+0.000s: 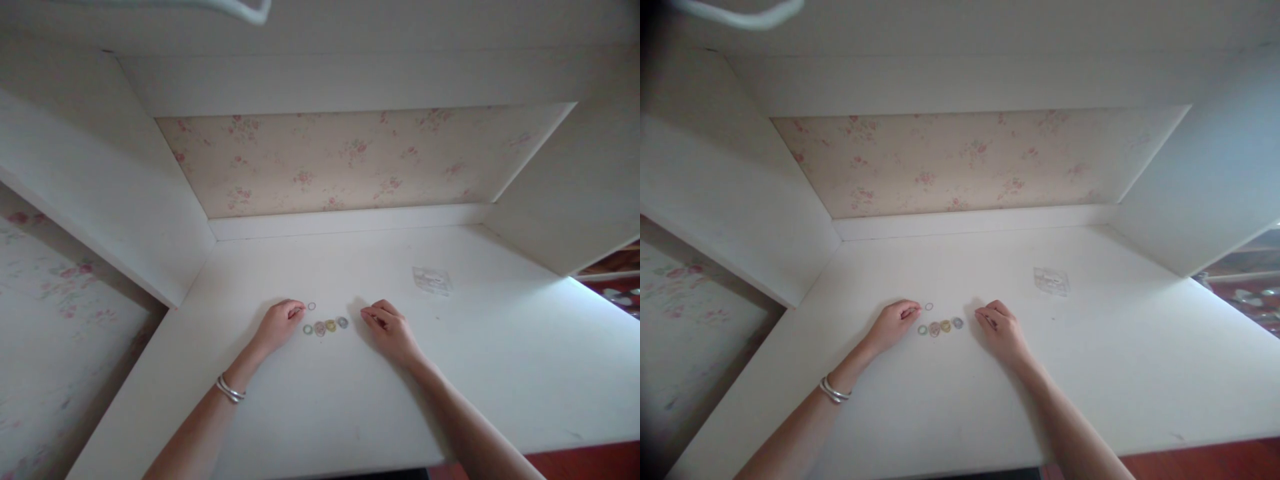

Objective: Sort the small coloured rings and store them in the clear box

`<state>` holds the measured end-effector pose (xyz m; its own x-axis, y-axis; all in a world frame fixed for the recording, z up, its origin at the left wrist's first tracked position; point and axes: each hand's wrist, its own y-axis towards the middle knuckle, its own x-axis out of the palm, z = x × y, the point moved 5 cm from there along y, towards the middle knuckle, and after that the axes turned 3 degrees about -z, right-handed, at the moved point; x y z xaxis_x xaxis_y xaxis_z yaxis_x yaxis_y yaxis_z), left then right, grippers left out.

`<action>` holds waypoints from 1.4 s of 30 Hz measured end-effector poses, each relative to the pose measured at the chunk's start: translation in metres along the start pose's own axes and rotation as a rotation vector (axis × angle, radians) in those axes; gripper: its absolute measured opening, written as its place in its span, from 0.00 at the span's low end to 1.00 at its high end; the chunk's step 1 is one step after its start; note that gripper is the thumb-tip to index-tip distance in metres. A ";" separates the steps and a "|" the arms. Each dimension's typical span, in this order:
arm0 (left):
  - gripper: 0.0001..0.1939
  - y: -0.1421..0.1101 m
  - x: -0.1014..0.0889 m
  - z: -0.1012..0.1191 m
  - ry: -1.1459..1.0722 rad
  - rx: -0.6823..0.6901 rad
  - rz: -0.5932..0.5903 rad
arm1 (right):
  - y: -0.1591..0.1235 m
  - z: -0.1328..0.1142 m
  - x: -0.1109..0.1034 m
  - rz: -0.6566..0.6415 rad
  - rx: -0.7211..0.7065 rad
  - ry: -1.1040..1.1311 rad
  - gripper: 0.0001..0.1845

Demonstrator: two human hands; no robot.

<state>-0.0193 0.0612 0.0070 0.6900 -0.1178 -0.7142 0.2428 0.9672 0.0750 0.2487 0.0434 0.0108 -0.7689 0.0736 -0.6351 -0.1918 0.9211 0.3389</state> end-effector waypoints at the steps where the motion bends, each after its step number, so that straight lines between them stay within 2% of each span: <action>1: 0.14 0.002 0.001 0.005 0.050 0.027 -0.010 | 0.000 0.002 0.000 0.008 0.013 0.012 0.15; 8: 0.11 0.021 0.011 0.025 0.257 0.129 -0.165 | -0.003 0.002 -0.002 0.019 -0.011 0.030 0.15; 15: 0.13 0.028 0.018 0.027 0.357 0.100 -0.196 | -0.007 0.002 -0.001 -0.020 -0.059 -0.004 0.13; 19: 0.12 0.024 0.019 0.035 0.311 0.096 -0.170 | -0.007 0.003 0.000 -0.034 -0.067 -0.004 0.13; 23: 0.11 0.015 0.023 0.057 0.221 0.143 -0.146 | -0.006 0.003 -0.001 -0.037 -0.067 0.005 0.13; 29: 0.12 0.005 0.043 0.083 0.247 0.192 -0.220 | -0.006 0.001 -0.003 -0.023 -0.066 0.006 0.15; 37: 0.14 0.012 0.056 0.087 0.286 0.210 -0.229 | -0.006 0.003 -0.003 -0.024 -0.052 0.024 0.17; 42: 0.11 0.016 0.046 0.085 0.168 0.205 -0.179 | -0.005 0.003 -0.004 -0.021 -0.037 0.036 0.16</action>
<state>0.0743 0.0520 0.0345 0.5058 -0.2264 -0.8324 0.4943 0.8669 0.0645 0.2540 0.0396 0.0095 -0.7854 0.0397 -0.6177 -0.2301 0.9077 0.3510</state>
